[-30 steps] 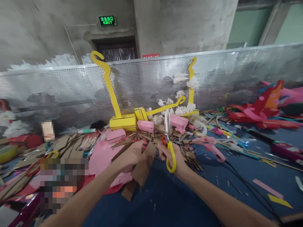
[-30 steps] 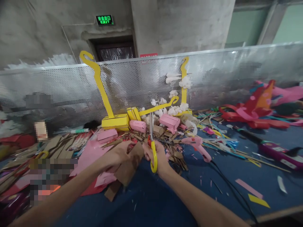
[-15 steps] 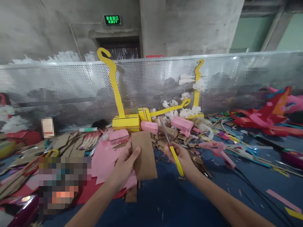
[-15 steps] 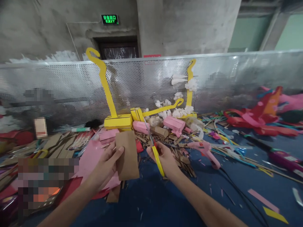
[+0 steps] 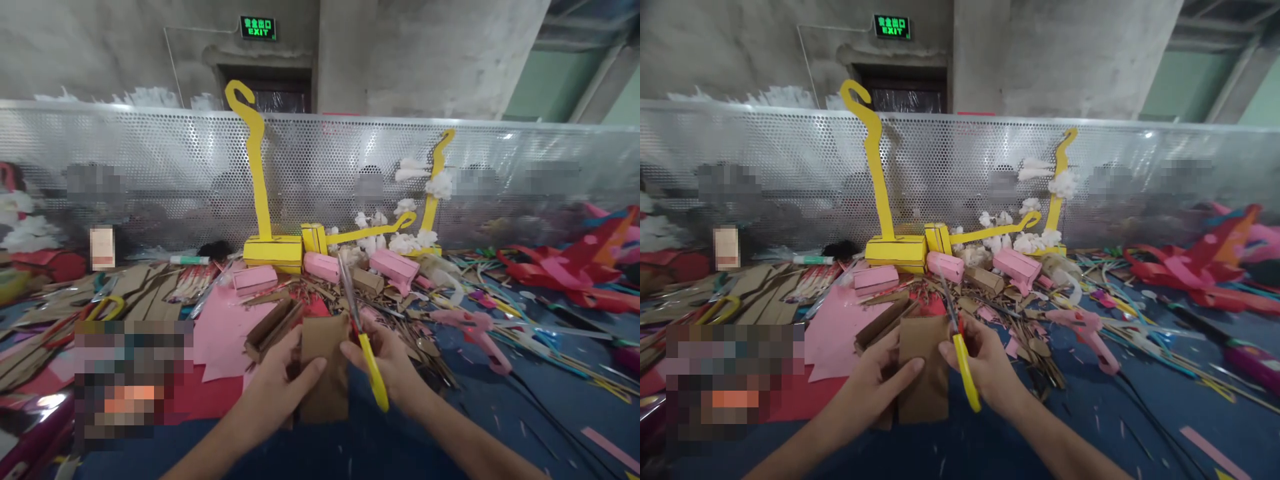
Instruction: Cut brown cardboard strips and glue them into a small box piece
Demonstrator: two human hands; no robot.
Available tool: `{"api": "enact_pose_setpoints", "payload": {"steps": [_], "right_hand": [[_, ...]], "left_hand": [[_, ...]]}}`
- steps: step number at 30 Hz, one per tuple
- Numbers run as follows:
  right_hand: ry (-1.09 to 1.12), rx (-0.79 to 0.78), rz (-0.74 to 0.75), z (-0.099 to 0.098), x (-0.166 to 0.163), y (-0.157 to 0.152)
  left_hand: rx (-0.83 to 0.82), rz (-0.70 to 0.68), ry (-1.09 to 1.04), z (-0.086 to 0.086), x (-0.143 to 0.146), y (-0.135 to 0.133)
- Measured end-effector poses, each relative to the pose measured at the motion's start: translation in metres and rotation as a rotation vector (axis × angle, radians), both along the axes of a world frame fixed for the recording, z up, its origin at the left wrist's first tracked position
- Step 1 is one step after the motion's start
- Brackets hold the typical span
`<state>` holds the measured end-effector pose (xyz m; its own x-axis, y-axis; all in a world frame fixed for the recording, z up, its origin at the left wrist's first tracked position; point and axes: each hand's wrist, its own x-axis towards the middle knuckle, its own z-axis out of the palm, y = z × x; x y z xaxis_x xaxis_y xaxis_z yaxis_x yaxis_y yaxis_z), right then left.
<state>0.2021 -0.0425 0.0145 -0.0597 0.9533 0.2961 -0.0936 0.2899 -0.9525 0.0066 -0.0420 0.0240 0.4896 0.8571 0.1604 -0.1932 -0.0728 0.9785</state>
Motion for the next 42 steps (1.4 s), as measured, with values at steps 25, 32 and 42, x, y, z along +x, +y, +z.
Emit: {"api": "enact_pose_setpoints", "payload": {"steps": [25,32,42], "right_hand": [[0.137,-0.094,0.062,0.006,0.003,0.0],[0.032,-0.135,0.19,0.0,-0.018,-0.009],[0.086,-0.062,0.122,-0.001,-0.004,-0.004]], "left_hand": [[-0.018,0.466,-0.26,0.017,-0.01,0.02],[0.031,0.143,-0.073,0.007,0.0,0.011],[0.622,0.421,0.152,0.004,-0.027,0.028]]}}
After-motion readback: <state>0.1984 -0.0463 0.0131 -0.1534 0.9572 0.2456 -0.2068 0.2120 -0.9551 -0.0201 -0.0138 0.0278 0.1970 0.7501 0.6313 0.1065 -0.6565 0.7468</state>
